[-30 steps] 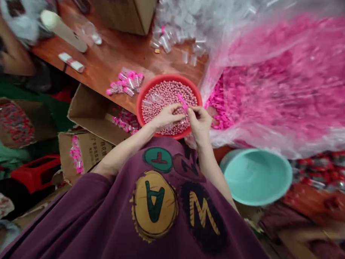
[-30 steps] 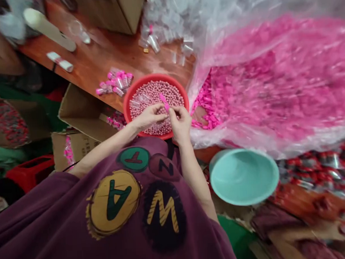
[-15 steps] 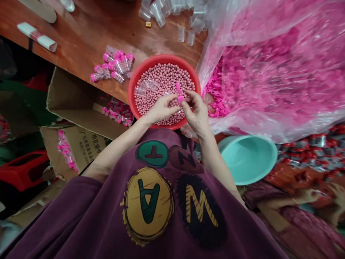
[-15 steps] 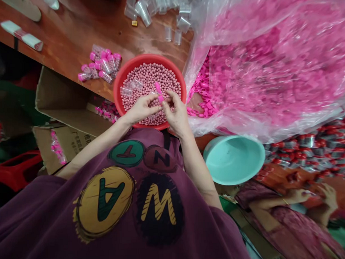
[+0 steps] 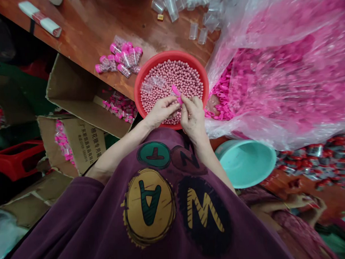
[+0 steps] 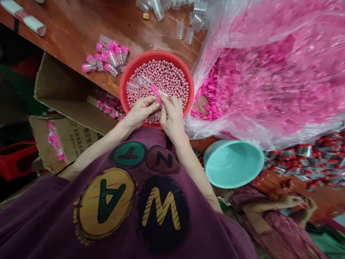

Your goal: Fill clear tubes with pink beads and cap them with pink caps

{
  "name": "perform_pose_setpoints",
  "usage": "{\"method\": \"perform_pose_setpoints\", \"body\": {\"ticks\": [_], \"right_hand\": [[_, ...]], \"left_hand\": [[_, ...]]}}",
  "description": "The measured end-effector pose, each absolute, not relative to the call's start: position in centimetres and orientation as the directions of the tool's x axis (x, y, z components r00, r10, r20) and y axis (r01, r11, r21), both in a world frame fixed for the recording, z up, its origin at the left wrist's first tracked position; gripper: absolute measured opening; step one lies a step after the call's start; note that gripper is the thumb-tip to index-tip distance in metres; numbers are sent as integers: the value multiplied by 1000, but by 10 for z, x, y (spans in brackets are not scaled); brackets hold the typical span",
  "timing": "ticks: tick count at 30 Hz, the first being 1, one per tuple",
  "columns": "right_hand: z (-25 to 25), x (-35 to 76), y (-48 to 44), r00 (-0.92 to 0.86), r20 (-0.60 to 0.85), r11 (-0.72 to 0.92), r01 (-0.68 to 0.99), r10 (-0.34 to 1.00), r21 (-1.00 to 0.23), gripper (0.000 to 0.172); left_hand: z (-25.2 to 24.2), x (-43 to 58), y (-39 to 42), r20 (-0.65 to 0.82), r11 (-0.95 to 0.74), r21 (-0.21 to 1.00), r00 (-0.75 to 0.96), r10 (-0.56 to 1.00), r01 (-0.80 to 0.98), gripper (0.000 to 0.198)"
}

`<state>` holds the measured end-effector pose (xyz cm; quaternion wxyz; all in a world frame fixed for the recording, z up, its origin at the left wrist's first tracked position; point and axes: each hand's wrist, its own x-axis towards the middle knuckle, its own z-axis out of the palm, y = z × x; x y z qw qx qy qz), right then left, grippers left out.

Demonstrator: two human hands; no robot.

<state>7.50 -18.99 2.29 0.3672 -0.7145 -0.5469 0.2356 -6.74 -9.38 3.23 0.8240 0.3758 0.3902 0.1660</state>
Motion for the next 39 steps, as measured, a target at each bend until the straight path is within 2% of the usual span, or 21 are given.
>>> {"method": "perform_pose_setpoints", "body": {"ticks": [3,6,10,13,15,17,20,21,24,26,29,32,35,36,37,39], "right_hand": [[25,78,-188,258,-15,-161,557,966,-815,45],[30,91,-178,199,-138,-213,432,970,-876,40],[26,97,-150,145,-344,-365,159,928,-917,55],[15,90,-133,122,-357,-362,17,926,-932,64],[12,85,-132,186,-310,-312,-18,933,-950,66],[15,83,-139,242,-241,-256,34,940,-966,63],[22,79,-159,183,-101,-149,273,978,-950,59],[22,76,-165,136,-63,-109,365,989,-925,63],[13,66,-175,46,-30,-51,562,998,-826,90],[1,60,-174,50,-31,-55,617,998,-785,95],[-16,58,-168,55,14,-25,649,998,-760,86],[-24,61,-163,40,65,21,669,997,-743,82],[-27,63,-160,-3,29,23,696,1000,-718,79],[-29,63,-158,-30,-5,18,707,1000,-707,78],[-31,63,-156,-51,-22,22,718,998,-696,76],[-36,63,-151,-94,-11,59,710,995,-702,74]], "left_hand": [[31,-69,-98,-576,715,699,596,560,3,27],[33,-77,-96,-576,748,664,630,521,-12,20],[37,-91,-89,-557,750,655,731,395,93,14],[38,-97,-88,-590,786,608,726,353,112,11],[36,-99,-89,-626,837,543,698,349,69,9],[35,-101,-90,-650,872,489,667,363,2,10],[33,-102,-90,-654,873,473,617,438,-118,10],[33,-102,-90,-648,867,475,606,462,-153,8],[32,-99,-91,-632,855,473,594,497,-211,4],[29,-98,-92,-631,851,484,593,500,-202,7],[23,-98,-91,-613,826,538,595,521,-169,14],[18,-100,-89,-577,731,678,558,596,-80,16],[17,-99,-87,-511,476,858,429,745,194,34],[16,-98,-87,-479,388,875,392,786,290,39],[14,-96,-87,-460,331,874,384,800,356,35],[7,-93,-88,-465,337,873,393,793,353,28]]}}
